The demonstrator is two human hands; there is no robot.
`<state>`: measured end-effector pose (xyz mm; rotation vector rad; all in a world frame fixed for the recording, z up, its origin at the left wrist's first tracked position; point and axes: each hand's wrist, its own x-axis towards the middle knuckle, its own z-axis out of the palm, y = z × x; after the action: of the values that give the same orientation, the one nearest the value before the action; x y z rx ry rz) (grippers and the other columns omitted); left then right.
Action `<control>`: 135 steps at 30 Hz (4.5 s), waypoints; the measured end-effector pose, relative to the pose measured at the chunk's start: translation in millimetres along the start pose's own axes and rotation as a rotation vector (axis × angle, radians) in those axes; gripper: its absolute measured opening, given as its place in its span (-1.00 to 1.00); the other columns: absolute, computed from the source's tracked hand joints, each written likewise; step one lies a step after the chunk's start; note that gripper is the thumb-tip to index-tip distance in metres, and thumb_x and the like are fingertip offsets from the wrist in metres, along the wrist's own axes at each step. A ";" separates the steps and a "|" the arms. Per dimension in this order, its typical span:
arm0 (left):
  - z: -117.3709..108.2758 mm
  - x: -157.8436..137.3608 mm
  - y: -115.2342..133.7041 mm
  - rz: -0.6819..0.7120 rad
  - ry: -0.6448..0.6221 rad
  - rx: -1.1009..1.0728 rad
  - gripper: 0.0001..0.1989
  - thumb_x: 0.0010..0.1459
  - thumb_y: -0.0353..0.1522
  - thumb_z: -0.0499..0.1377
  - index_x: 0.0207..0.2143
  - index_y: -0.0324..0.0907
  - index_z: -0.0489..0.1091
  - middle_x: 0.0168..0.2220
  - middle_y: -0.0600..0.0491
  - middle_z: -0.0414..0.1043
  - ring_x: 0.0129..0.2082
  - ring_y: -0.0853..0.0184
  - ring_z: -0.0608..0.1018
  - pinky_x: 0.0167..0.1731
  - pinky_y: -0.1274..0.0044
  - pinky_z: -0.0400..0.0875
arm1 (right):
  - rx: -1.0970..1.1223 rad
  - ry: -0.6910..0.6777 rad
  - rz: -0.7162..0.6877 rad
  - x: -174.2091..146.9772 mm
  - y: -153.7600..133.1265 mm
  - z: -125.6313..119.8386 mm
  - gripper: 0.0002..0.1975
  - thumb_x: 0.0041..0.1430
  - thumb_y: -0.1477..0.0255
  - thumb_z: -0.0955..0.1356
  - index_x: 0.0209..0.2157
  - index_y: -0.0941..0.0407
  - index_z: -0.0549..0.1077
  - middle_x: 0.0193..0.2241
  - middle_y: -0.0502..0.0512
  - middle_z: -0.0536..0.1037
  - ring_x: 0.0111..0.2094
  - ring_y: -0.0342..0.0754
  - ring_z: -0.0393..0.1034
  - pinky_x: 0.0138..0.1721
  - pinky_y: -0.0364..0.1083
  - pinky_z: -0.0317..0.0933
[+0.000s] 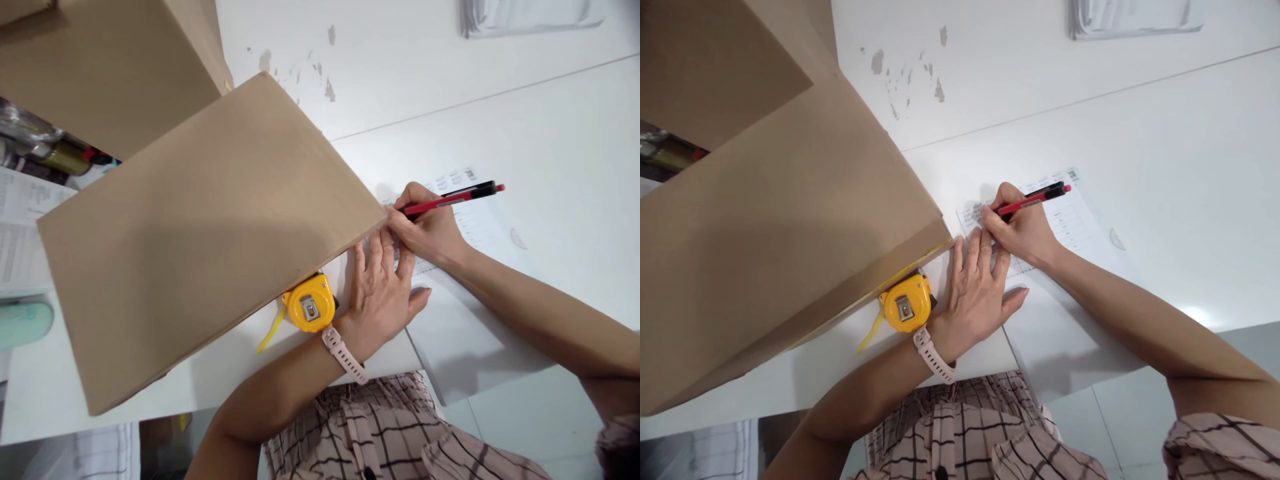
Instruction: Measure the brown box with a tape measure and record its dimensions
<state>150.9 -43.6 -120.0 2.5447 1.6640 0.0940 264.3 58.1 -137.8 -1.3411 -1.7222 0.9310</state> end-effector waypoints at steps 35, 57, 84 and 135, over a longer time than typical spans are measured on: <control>2.1 -0.3 -0.7 -0.007 0.027 -0.025 -0.22 0.32 -0.02 0.07 0.33 -0.47 0.09 0.36 -0.48 0.10 0.39 -0.14 0.17 0.32 0.08 0.04 | 0.004 0.056 -0.046 3.9 1.0 0.3 -0.76 0.09 0.47 0.39 -0.53 0.02 0.23 -0.64 -0.11 0.27 -0.60 -0.15 0.14 -0.58 -0.12 0.05; 1.2 -0.8 -0.6 -0.007 0.015 -0.013 -0.22 0.33 -0.02 0.06 0.33 -0.46 0.09 0.37 -0.46 0.09 0.39 -0.14 0.16 0.33 0.07 0.02 | -0.015 0.055 -0.056 4.4 -0.9 -1.2 -0.75 0.05 0.51 0.38 -0.54 0.02 0.21 -0.65 -0.13 0.23 -0.60 -0.15 0.10 -0.58 -0.11 0.02; 2.1 0.7 -1.0 -0.015 -0.013 -0.081 -0.23 0.32 -0.04 0.09 0.33 -0.46 0.09 0.39 -0.48 0.04 0.41 -0.14 0.12 0.33 0.06 0.01 | -0.025 0.089 -0.046 4.7 2.0 0.2 -0.76 0.00 0.50 0.39 -0.55 0.02 0.21 -0.64 -0.12 0.23 -0.59 -0.15 0.09 -0.55 -0.09 0.02; -52.5 -169.6 -36.8 -0.597 0.500 -0.908 -0.41 -0.06 -0.41 0.28 0.09 -0.08 0.34 0.04 -0.07 0.46 0.03 0.10 0.53 0.02 0.29 0.48 | 0.318 -0.683 0.023 -90.8 -121.5 -16.4 -0.61 0.19 0.07 0.42 -0.08 0.03 0.51 -0.32 0.04 0.47 -0.28 -0.04 0.34 -0.21 -0.01 0.28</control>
<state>43.9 -181.7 -71.7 1.3638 1.8375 1.1856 241.7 -51.7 -34.3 -0.8808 -1.9224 1.7355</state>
